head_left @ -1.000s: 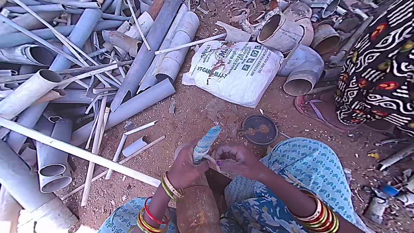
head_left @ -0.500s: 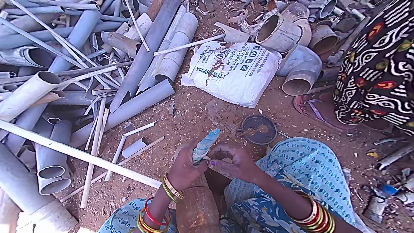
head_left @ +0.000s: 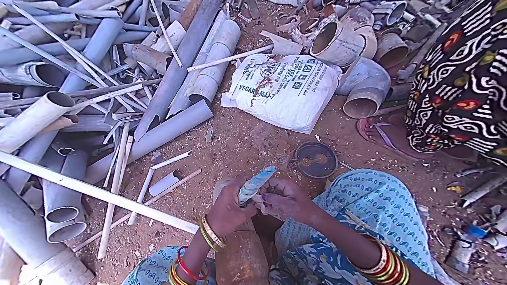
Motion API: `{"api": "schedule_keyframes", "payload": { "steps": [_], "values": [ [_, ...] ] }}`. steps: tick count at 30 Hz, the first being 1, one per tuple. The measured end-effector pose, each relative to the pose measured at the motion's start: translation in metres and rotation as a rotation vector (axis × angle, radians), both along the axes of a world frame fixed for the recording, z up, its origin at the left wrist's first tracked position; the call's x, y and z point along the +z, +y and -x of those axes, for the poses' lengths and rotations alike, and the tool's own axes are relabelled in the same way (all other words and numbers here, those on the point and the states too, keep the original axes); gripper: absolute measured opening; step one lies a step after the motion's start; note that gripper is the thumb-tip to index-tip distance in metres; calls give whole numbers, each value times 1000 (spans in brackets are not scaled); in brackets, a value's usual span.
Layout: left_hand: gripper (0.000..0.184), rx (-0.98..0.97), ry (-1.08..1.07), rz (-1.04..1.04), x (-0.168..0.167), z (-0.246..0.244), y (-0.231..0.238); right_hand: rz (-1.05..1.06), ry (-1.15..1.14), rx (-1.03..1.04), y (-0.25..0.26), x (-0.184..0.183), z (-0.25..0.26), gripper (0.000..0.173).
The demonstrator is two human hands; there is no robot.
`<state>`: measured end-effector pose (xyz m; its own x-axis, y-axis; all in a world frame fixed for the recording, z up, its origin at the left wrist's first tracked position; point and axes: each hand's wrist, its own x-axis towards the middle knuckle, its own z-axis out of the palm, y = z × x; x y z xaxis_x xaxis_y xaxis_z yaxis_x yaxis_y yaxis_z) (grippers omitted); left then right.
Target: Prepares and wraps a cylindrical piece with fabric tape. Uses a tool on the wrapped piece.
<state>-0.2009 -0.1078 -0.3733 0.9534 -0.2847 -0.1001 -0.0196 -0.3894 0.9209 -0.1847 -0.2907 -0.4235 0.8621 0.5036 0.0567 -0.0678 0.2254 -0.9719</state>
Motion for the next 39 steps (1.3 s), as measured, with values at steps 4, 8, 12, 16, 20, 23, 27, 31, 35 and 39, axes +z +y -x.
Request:
{"api": "schedule_keyframes", "payload": {
  "steps": [4,8,12,16,20,23,27,31,35,39],
  "values": [
    [28,29,14,-11,-1,-2,-1,-18,20,-13,1,2,2,19],
    [25,99,37,2,-5,-3,-2,3,12,-41,3,3,1,17],
    [29,177,244,234,2,-1,-5,140,-111,-48,4,-2,3,3],
    [32,209,255,273,0,-2,-2,219,-304,-142,7,-6,6,11],
    [32,228,198,285,-3,-3,0,239,-459,-217,10,-12,7,15],
    [34,233,161,238,-3,-3,1,221,-532,-221,8,-14,5,18],
    [38,167,143,204,3,-2,4,135,-492,-309,1,-9,-1,19],
    [39,115,119,214,3,-2,6,114,-381,-231,-4,-5,-3,19],
    [44,98,86,233,3,-3,4,116,-391,-154,1,-7,1,18],
    [45,57,90,214,-1,-4,5,157,-375,-159,3,-5,4,14]
  ]
}}
